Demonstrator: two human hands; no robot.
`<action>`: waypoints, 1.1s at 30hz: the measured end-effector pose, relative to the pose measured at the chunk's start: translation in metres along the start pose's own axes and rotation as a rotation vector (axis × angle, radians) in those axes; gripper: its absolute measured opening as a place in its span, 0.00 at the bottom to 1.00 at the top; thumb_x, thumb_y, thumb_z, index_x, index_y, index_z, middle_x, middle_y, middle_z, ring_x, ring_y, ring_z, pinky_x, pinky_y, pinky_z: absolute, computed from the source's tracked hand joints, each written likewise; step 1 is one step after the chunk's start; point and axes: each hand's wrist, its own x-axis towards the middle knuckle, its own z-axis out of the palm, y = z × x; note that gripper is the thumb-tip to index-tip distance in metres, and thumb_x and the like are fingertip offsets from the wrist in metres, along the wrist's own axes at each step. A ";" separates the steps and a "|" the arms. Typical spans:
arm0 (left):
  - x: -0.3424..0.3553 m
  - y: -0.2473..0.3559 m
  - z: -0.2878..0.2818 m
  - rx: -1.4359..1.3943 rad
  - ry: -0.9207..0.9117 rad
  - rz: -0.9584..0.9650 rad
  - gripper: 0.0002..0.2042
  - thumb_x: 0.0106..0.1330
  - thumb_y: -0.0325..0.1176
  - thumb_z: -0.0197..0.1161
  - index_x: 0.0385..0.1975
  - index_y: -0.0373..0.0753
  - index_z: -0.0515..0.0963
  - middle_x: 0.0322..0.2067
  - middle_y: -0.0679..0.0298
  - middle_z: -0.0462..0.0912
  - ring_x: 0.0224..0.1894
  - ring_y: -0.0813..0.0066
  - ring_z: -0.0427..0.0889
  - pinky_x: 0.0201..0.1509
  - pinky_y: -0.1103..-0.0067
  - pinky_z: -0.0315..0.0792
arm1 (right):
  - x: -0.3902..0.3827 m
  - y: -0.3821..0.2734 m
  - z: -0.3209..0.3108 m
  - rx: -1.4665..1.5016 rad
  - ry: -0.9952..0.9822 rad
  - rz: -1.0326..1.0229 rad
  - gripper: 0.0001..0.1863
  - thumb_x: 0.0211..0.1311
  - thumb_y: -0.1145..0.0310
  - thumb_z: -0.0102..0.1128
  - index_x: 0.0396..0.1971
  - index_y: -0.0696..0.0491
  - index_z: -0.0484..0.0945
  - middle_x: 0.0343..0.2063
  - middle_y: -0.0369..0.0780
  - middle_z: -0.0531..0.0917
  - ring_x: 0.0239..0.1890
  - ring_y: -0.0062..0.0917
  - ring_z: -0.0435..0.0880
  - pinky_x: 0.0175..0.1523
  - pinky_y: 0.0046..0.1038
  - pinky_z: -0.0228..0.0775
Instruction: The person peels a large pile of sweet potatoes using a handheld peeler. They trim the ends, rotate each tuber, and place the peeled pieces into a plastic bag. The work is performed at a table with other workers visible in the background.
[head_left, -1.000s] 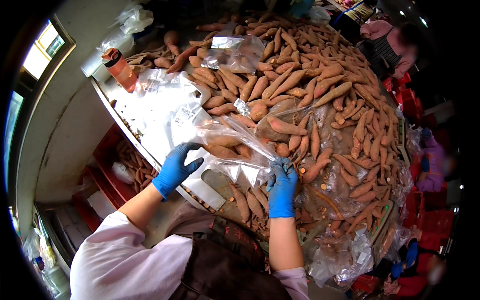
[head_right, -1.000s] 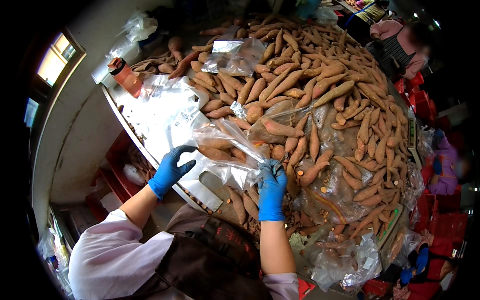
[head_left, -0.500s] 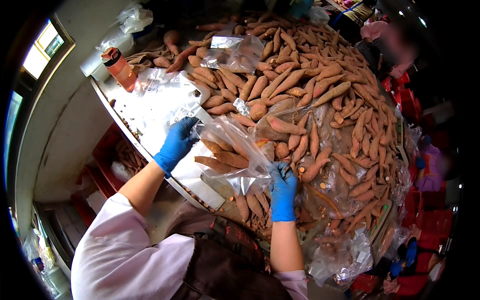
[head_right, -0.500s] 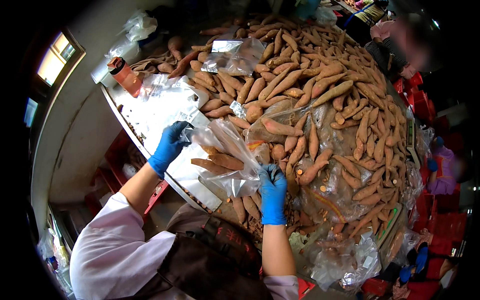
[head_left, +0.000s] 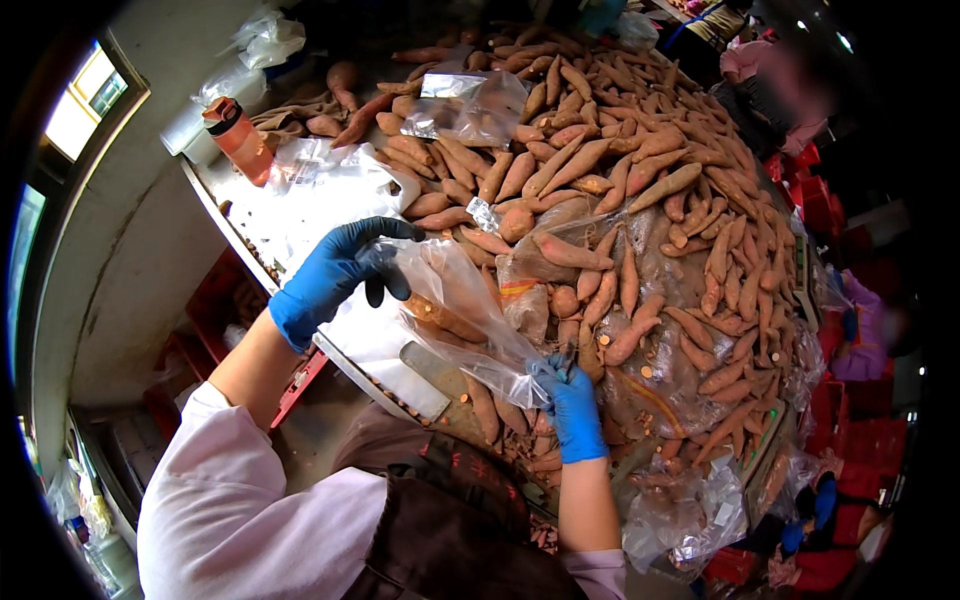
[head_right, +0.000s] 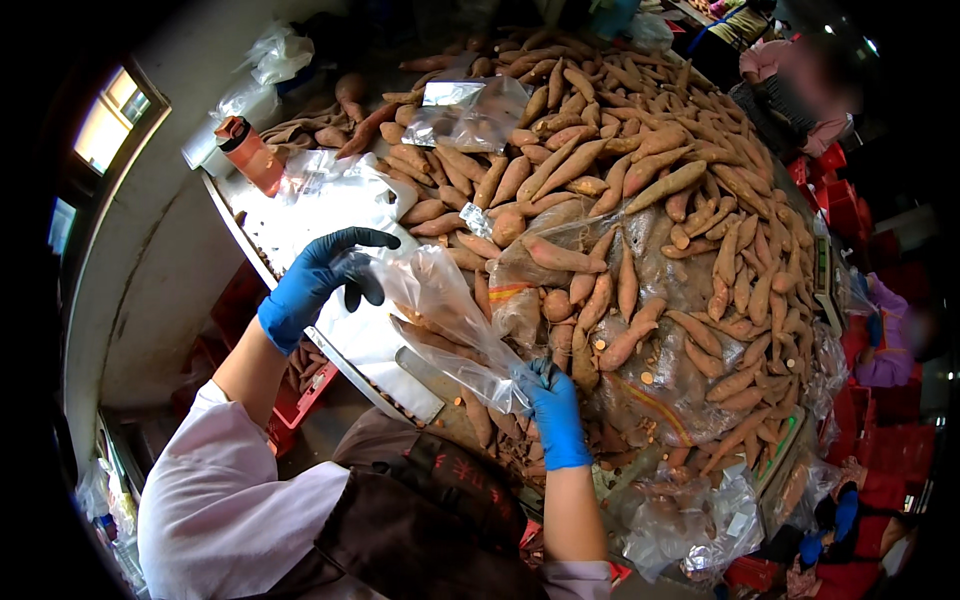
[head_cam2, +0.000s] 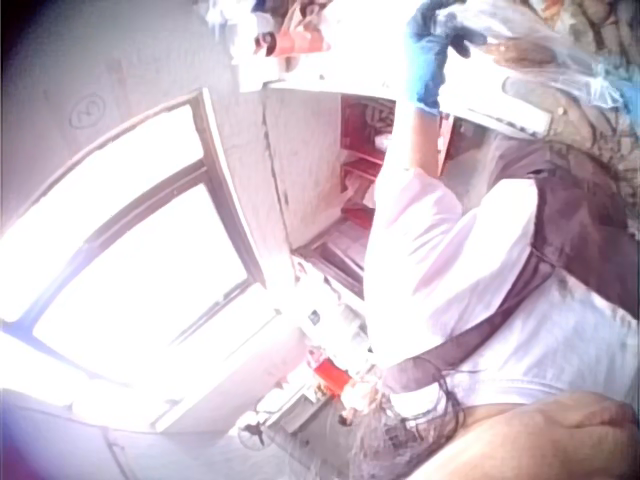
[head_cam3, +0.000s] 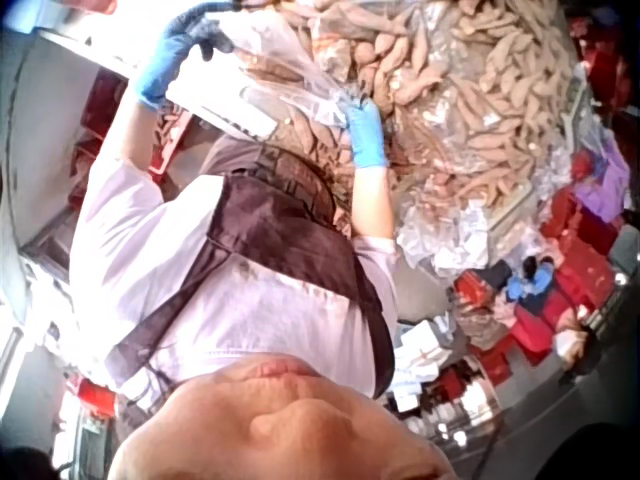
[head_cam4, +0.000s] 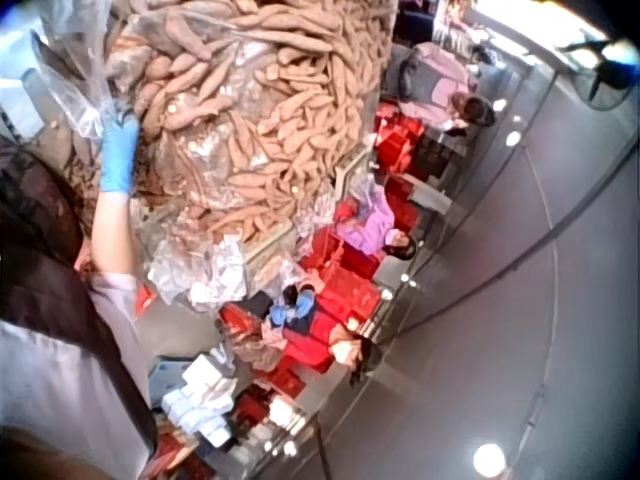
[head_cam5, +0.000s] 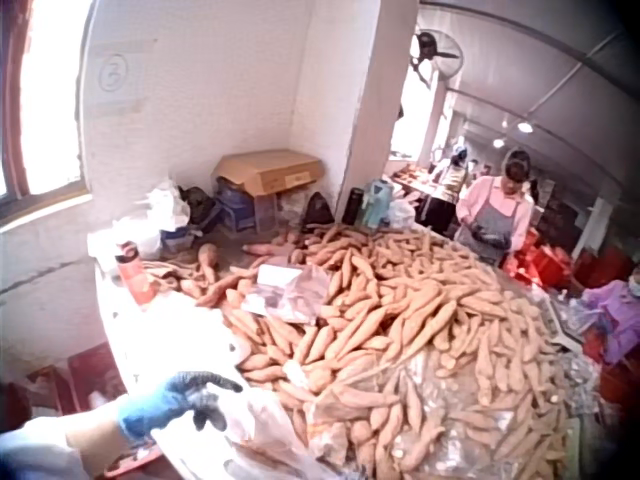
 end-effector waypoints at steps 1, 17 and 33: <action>-0.001 0.010 0.003 -0.027 0.005 -0.016 0.23 0.63 0.44 0.56 0.51 0.33 0.69 0.21 0.63 0.79 0.20 0.83 0.77 0.17 0.92 0.61 | -0.012 -0.018 0.006 0.101 0.032 0.046 0.05 0.50 0.79 0.56 0.28 0.57 0.75 0.21 0.31 0.74 0.21 0.13 0.70 0.26 0.17 0.63; 0.000 0.006 -0.001 -0.307 0.115 0.129 0.21 0.58 0.28 0.53 0.53 0.29 0.67 0.38 0.57 0.80 0.25 0.84 0.72 0.29 0.89 0.66 | -0.065 -0.069 0.011 0.631 -0.353 -0.261 0.10 0.53 0.75 0.54 0.36 0.58 0.75 0.32 0.43 0.81 0.16 0.11 0.62 0.21 0.11 0.54; -0.005 -0.017 0.011 -0.217 0.043 0.257 0.21 0.62 0.39 0.54 0.49 0.29 0.70 0.37 0.56 0.79 0.35 0.71 0.76 0.43 0.76 0.68 | -0.109 -0.100 -0.060 0.643 -0.481 -0.703 0.04 0.54 0.69 0.56 0.26 0.53 0.74 0.19 0.42 0.76 0.11 0.20 0.65 0.18 0.21 0.60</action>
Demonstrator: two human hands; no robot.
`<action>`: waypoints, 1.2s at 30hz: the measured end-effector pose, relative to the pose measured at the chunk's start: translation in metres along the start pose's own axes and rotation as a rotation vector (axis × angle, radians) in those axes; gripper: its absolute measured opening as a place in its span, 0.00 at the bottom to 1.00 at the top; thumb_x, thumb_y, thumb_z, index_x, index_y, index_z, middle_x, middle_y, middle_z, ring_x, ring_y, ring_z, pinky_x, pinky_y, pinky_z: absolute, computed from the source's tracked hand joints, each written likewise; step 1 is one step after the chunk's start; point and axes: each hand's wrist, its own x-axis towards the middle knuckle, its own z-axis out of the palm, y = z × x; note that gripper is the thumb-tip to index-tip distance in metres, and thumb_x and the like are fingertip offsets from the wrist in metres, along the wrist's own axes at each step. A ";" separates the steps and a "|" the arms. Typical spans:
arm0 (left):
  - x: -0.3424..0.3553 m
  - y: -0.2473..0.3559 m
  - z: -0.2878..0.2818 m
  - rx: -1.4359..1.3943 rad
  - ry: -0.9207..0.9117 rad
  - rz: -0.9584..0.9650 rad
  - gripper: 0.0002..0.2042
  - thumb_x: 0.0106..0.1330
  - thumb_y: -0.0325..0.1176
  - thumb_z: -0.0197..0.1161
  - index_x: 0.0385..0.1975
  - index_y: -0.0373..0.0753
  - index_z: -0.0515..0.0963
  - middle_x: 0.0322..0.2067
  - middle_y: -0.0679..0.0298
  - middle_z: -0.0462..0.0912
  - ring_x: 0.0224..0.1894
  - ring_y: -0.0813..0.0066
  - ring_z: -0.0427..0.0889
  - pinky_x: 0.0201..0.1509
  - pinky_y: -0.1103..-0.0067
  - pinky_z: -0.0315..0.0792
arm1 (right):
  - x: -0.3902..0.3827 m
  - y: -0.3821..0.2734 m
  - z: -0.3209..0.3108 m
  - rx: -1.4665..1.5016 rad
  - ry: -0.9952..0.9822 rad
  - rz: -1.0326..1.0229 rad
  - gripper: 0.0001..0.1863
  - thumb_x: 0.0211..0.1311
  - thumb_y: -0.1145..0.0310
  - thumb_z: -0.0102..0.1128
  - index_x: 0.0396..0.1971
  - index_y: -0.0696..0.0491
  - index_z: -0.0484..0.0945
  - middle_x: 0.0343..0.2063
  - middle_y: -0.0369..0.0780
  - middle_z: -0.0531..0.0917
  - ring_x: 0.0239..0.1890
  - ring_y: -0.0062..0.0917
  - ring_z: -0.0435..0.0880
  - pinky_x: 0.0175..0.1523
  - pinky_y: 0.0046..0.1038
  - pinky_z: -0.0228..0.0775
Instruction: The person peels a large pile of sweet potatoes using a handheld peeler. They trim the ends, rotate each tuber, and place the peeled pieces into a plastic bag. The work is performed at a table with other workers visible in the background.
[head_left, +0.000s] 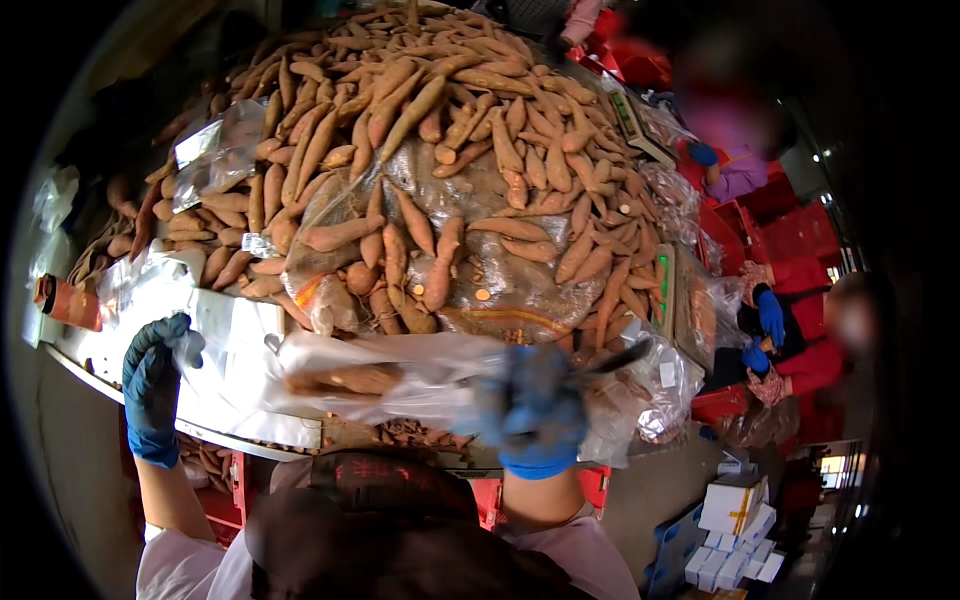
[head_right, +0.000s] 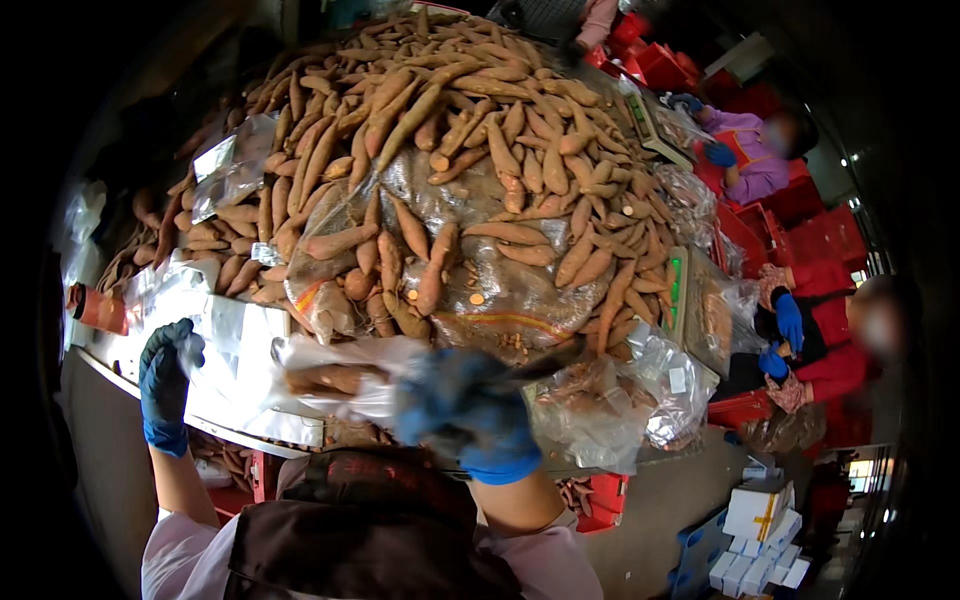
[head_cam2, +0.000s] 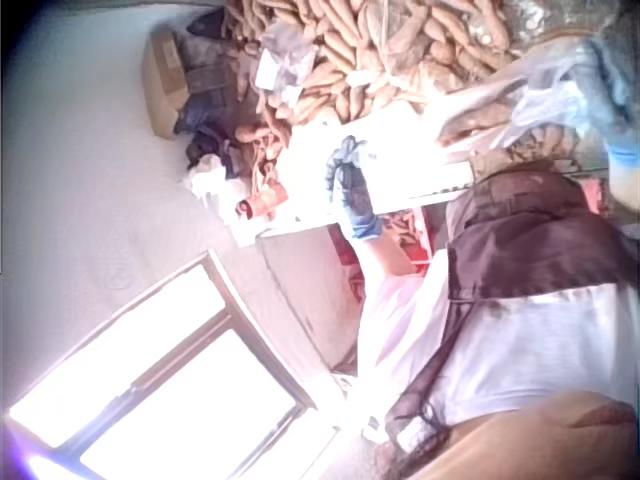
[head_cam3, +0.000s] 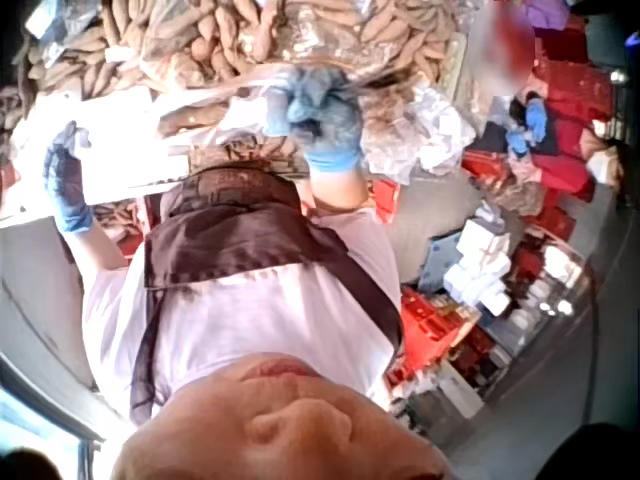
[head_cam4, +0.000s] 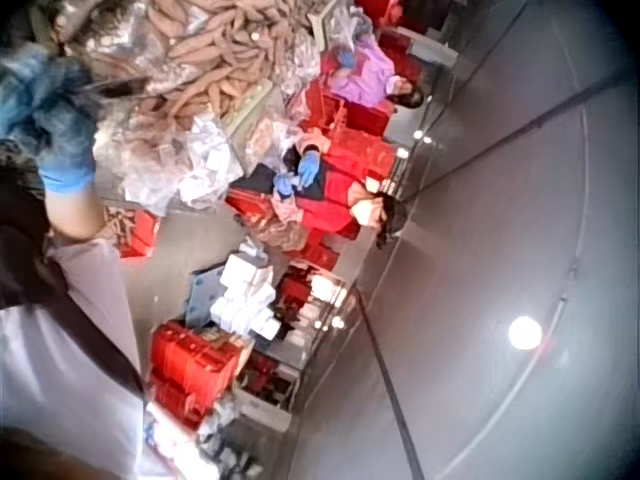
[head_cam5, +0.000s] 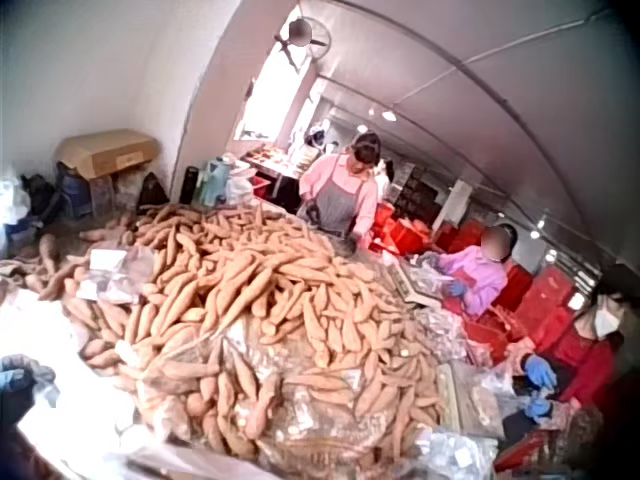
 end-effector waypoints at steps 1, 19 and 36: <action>0.005 0.002 0.008 -0.027 -0.202 -0.053 0.23 0.61 0.42 0.56 0.48 0.28 0.70 0.36 0.53 0.79 0.36 0.69 0.77 0.43 0.77 0.68 | -0.007 -0.018 -0.012 -0.149 -0.011 -0.115 0.03 0.56 0.69 0.54 0.27 0.52 0.73 0.22 0.43 0.77 0.13 0.22 0.68 0.18 0.23 0.63; -0.021 -0.063 0.070 0.116 -0.393 -0.480 0.15 0.64 0.36 0.54 0.45 0.30 0.74 0.39 0.56 0.80 0.41 0.71 0.79 0.48 0.77 0.71 | -0.156 -0.095 -0.137 -1.224 1.227 -0.070 0.13 0.62 0.64 0.48 0.42 0.53 0.76 0.26 0.32 0.78 0.17 0.10 0.64 0.20 0.13 0.51; -0.038 -0.112 0.027 0.432 -0.696 -0.240 0.12 0.62 0.28 0.55 0.45 0.36 0.76 0.41 0.59 0.79 0.43 0.68 0.77 0.49 0.76 0.70 | -0.141 -0.009 -0.079 -1.330 1.197 -0.005 0.22 0.64 0.62 0.48 0.57 0.53 0.65 0.48 0.33 0.75 0.34 0.14 0.75 0.33 0.14 0.62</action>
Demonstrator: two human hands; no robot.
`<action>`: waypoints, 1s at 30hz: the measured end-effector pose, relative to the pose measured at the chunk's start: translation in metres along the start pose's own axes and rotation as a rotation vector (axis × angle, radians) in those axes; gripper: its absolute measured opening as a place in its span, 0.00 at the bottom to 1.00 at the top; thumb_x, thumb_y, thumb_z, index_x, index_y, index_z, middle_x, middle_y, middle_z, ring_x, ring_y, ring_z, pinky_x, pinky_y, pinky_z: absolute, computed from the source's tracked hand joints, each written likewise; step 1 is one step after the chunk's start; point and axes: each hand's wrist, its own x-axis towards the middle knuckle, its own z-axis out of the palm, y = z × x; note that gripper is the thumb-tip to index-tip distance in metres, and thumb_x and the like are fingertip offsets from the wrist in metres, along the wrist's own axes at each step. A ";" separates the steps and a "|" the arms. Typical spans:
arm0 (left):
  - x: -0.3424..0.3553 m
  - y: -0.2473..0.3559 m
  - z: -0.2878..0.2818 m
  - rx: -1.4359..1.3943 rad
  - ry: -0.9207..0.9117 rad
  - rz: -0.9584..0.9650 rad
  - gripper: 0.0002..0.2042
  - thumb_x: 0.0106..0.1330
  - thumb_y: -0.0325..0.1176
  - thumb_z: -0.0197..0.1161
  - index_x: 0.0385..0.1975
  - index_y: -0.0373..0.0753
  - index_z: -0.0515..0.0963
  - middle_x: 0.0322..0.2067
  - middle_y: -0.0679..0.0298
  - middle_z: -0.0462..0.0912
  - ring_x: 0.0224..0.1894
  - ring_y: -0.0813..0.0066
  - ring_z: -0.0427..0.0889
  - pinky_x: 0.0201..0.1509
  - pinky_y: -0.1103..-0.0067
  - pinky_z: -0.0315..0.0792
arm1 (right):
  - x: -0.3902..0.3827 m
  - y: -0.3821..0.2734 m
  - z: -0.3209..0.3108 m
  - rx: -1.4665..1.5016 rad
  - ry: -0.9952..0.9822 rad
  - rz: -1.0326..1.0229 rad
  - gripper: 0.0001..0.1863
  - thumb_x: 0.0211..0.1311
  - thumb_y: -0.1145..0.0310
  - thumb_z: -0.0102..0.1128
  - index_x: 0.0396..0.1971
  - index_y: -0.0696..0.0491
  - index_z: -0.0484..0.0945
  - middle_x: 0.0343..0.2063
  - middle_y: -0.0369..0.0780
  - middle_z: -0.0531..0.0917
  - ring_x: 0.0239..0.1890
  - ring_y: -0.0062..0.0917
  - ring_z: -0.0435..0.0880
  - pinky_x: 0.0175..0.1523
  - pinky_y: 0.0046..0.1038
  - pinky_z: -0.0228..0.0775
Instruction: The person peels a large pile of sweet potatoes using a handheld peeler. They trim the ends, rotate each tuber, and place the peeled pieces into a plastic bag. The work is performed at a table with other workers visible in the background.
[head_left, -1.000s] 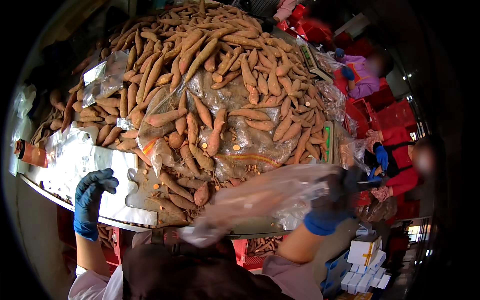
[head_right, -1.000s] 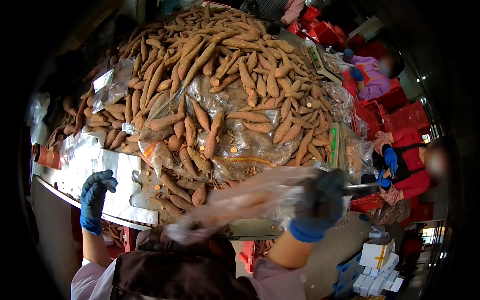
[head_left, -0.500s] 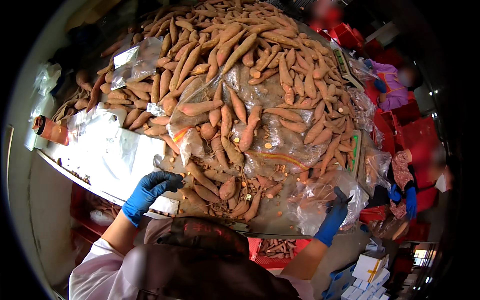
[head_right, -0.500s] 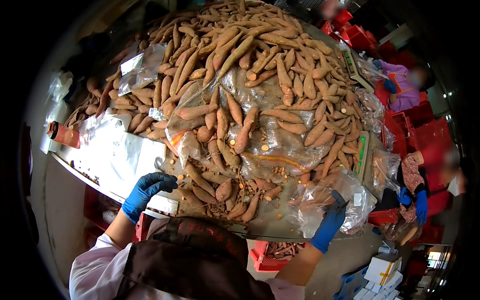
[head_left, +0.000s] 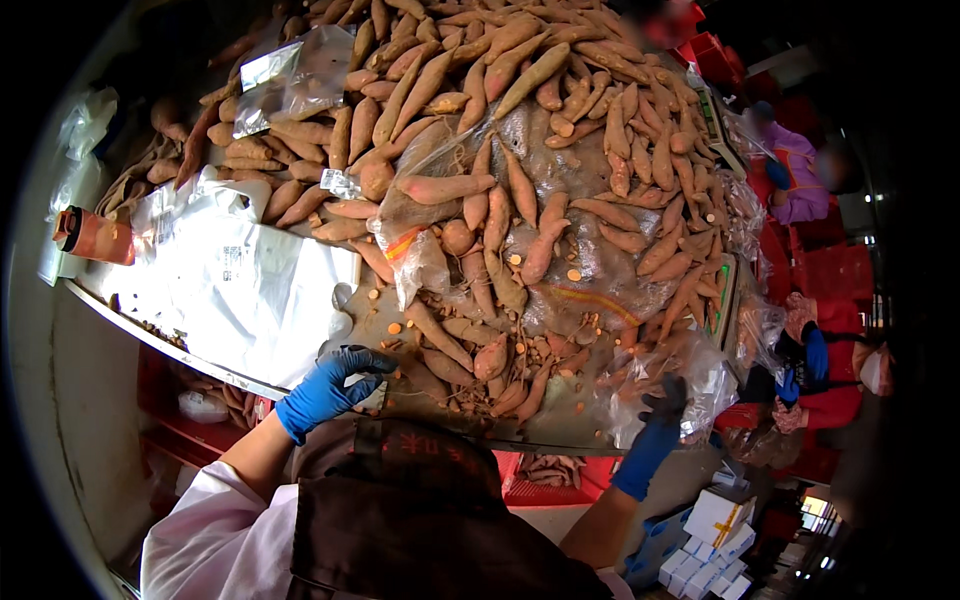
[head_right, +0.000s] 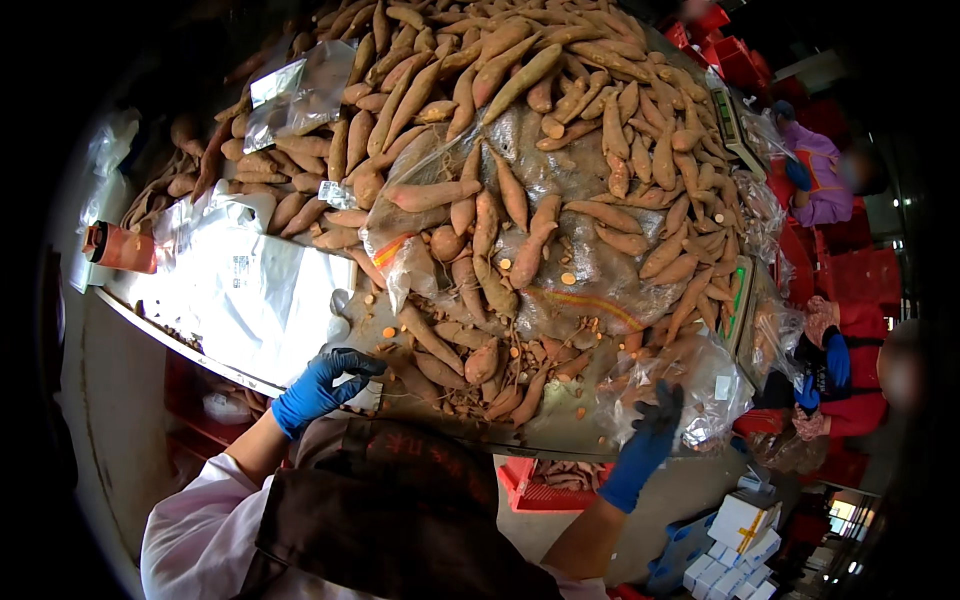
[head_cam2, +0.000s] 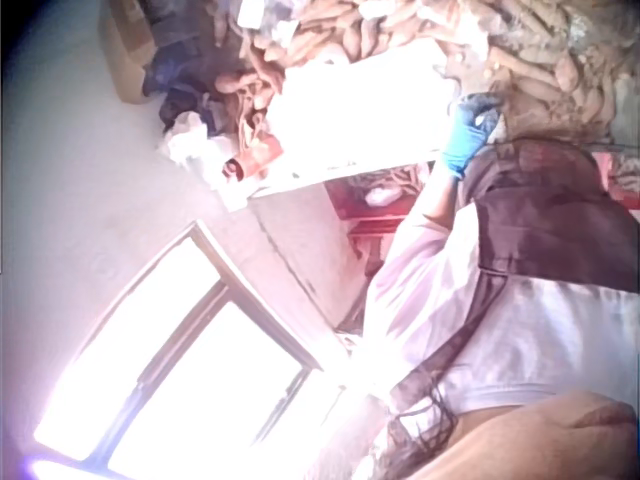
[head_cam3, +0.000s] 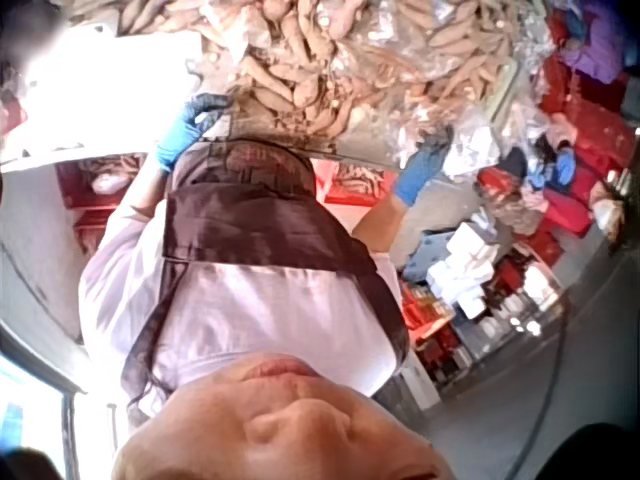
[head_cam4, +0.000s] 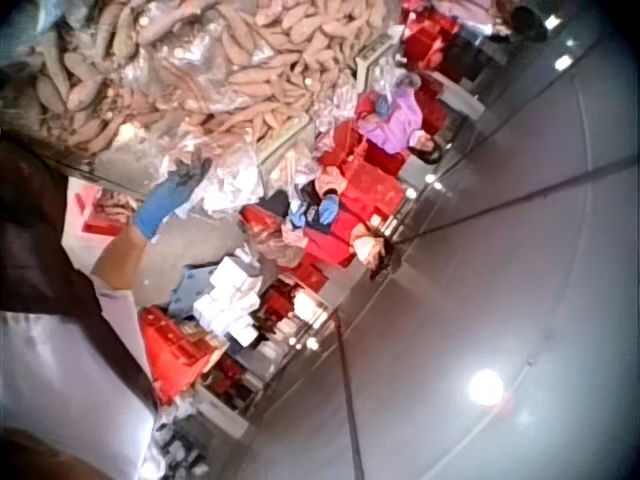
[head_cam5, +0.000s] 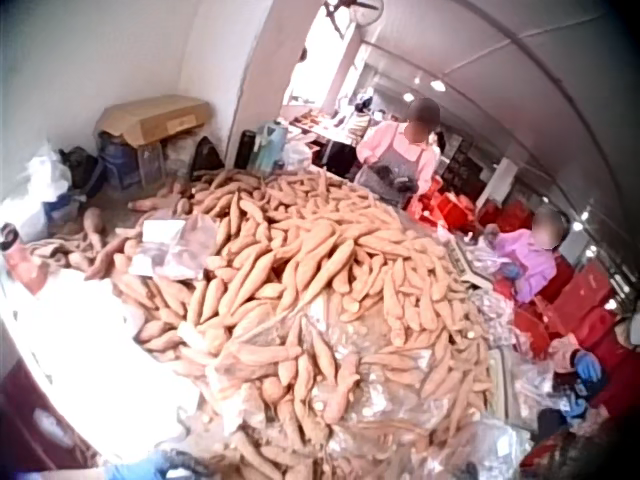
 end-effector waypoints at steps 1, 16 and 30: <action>-0.002 0.004 -0.006 0.047 0.005 0.033 0.12 0.60 0.29 0.55 0.44 0.37 0.76 0.41 0.58 0.79 0.43 0.64 0.77 0.49 0.74 0.69 | -0.008 0.002 0.009 0.025 -0.058 -0.001 0.20 0.64 0.61 0.49 0.53 0.54 0.68 0.47 0.34 0.76 0.33 0.15 0.75 0.33 0.15 0.62; -0.051 -0.017 -0.092 0.799 0.759 -0.109 0.30 0.44 0.34 0.68 0.53 0.42 0.68 0.46 0.57 0.71 0.49 0.56 0.67 0.53 0.67 0.62 | -0.185 -0.031 0.178 0.219 -1.060 0.467 0.13 0.66 0.71 0.43 0.46 0.60 0.72 0.34 0.39 0.79 0.30 0.17 0.74 0.39 0.18 0.68; -0.089 -0.003 -0.101 -0.723 0.676 -0.158 0.07 0.60 0.28 0.60 0.36 0.34 0.73 0.32 0.68 0.77 0.37 0.79 0.75 0.46 0.82 0.68 | -0.176 -0.038 0.312 -0.375 -1.219 -0.525 0.26 0.44 0.85 0.48 0.49 0.58 0.71 0.53 0.47 0.70 0.51 0.38 0.73 0.54 0.29 0.67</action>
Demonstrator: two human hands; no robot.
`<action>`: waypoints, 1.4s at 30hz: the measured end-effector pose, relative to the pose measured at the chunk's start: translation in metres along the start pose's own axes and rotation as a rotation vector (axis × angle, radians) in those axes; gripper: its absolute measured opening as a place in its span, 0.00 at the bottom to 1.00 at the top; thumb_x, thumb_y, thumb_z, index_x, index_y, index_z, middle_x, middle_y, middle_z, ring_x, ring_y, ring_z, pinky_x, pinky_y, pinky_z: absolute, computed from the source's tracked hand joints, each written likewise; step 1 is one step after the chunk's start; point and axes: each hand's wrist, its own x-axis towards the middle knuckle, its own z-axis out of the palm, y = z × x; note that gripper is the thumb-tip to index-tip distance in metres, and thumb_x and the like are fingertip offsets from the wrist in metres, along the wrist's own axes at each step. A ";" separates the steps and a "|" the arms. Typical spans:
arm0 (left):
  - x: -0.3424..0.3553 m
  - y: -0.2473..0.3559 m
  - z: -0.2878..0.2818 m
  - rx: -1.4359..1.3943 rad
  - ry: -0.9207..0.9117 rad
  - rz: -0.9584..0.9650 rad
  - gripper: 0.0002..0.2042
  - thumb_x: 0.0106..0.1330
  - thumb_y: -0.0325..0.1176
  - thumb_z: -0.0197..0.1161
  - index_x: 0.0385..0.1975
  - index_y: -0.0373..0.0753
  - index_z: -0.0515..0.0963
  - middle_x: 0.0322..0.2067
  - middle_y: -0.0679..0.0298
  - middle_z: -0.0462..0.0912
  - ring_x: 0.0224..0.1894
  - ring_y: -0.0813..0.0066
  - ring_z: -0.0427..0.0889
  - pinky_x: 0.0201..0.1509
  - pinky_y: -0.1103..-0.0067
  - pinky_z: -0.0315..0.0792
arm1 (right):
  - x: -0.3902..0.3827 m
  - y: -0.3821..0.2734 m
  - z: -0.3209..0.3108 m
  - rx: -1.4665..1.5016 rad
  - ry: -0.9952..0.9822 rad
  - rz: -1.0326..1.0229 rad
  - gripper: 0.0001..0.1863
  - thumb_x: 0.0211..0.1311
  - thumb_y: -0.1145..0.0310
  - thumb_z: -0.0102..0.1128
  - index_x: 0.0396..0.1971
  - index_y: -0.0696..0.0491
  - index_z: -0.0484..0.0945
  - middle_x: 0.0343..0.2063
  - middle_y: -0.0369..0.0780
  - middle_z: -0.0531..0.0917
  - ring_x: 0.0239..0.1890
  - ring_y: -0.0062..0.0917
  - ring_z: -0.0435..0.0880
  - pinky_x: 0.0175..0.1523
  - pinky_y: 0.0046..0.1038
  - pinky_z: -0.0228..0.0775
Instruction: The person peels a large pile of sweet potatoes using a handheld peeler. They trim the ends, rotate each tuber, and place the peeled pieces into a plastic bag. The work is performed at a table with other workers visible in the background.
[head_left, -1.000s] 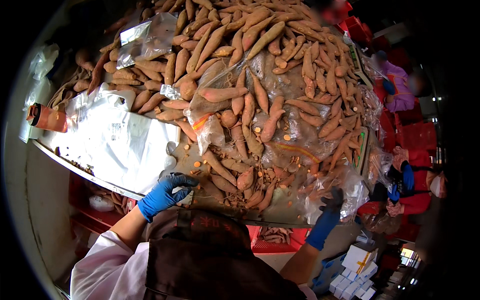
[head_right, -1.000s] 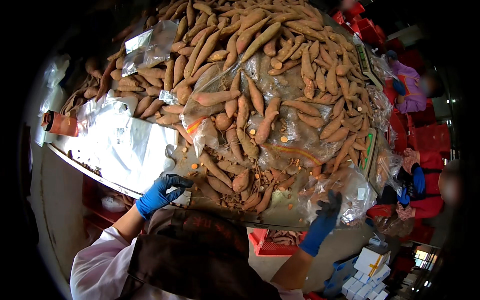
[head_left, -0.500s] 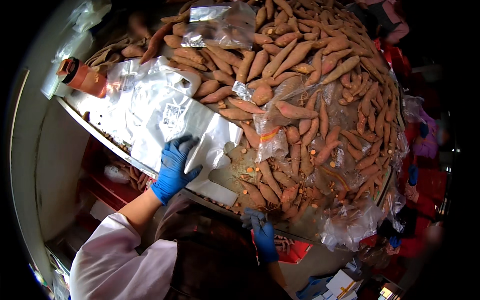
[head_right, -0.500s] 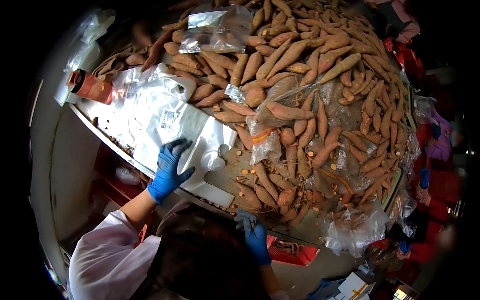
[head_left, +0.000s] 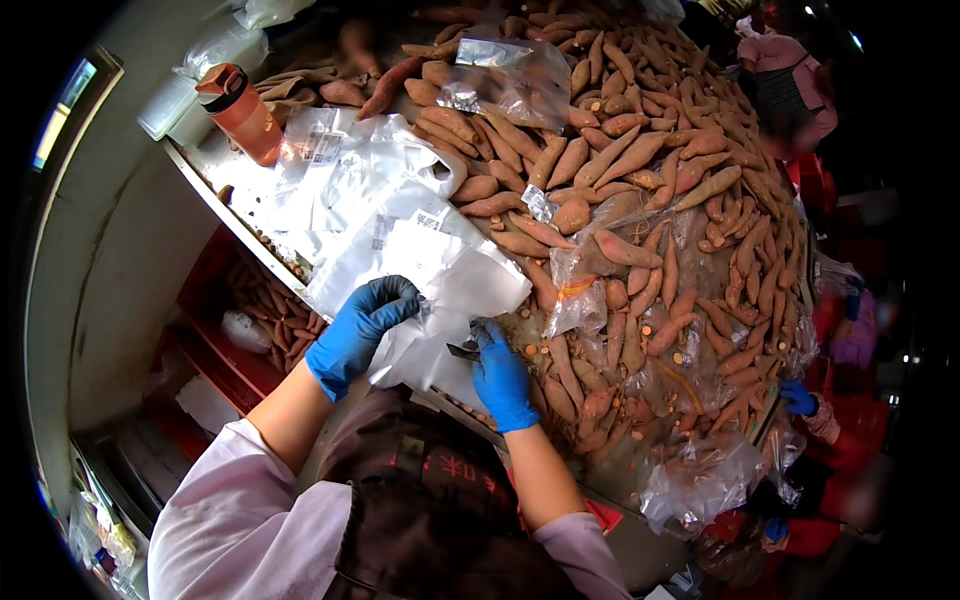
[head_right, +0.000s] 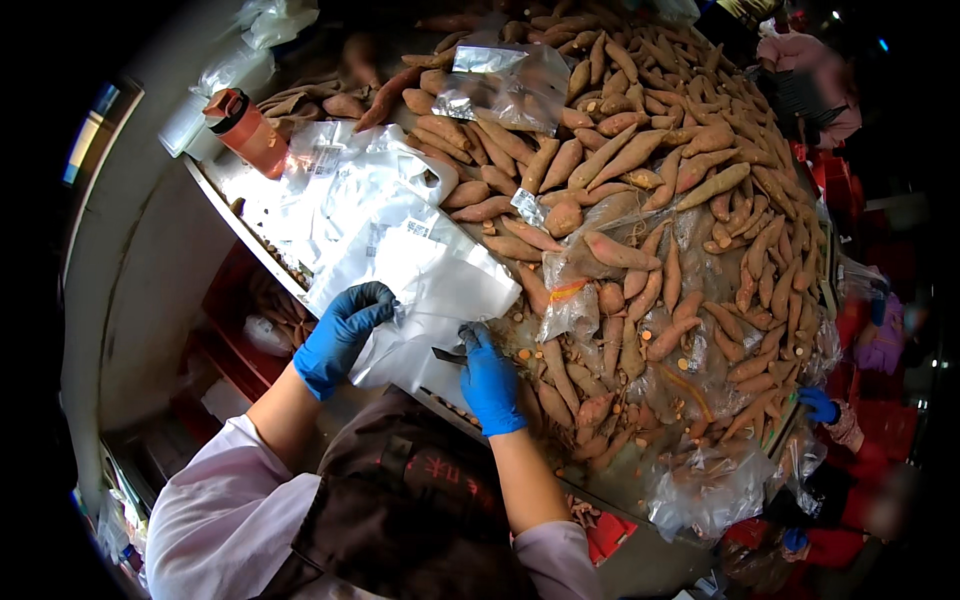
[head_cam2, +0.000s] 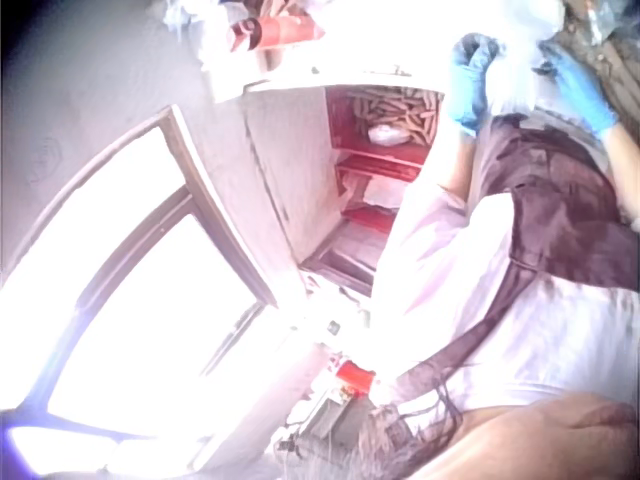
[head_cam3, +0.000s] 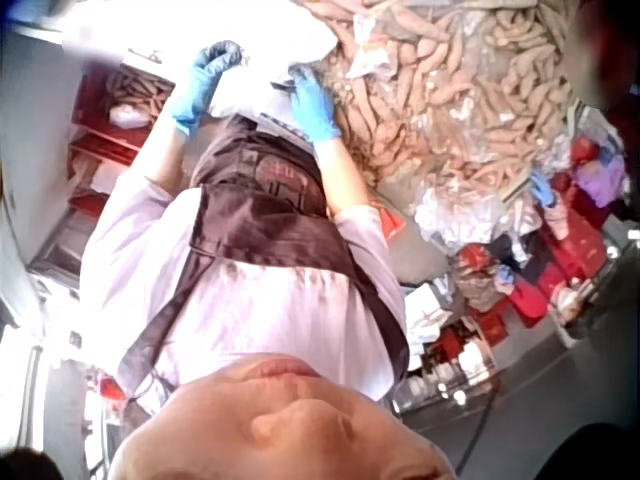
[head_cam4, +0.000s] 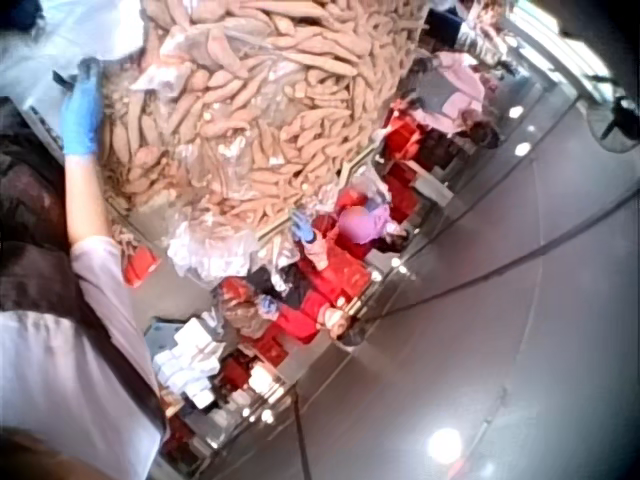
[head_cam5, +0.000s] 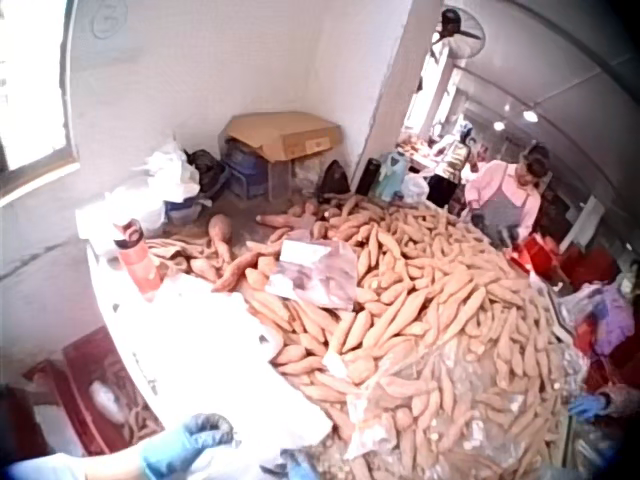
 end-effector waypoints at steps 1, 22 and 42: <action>-0.005 0.004 -0.003 -0.033 0.016 0.015 0.08 0.61 0.29 0.60 0.36 0.34 0.73 0.32 0.67 0.77 0.37 0.79 0.75 0.46 0.83 0.68 | -0.002 0.008 0.005 0.080 0.033 -0.056 0.24 0.46 0.84 0.48 0.49 0.59 0.71 0.52 0.46 0.71 0.50 0.37 0.74 0.53 0.29 0.68; 0.005 -0.094 -0.009 1.092 0.014 0.394 0.13 0.51 0.31 0.63 0.37 0.39 0.75 0.38 0.56 0.76 0.46 0.57 0.72 0.51 0.69 0.66 | -0.151 0.094 -0.110 1.308 0.439 0.289 0.02 0.56 0.76 0.56 0.30 0.55 0.77 0.24 0.33 0.78 0.24 0.15 0.74 0.26 0.14 0.62; 0.042 -0.080 0.288 1.037 -0.844 0.559 0.19 0.54 0.29 0.62 0.44 0.36 0.67 0.36 0.61 0.75 0.35 0.75 0.73 0.42 0.79 0.69 | -0.235 0.144 -0.108 1.454 1.033 0.118 0.13 0.58 0.66 0.60 0.38 0.57 0.74 0.25 0.36 0.77 0.29 0.18 0.76 0.34 0.17 0.68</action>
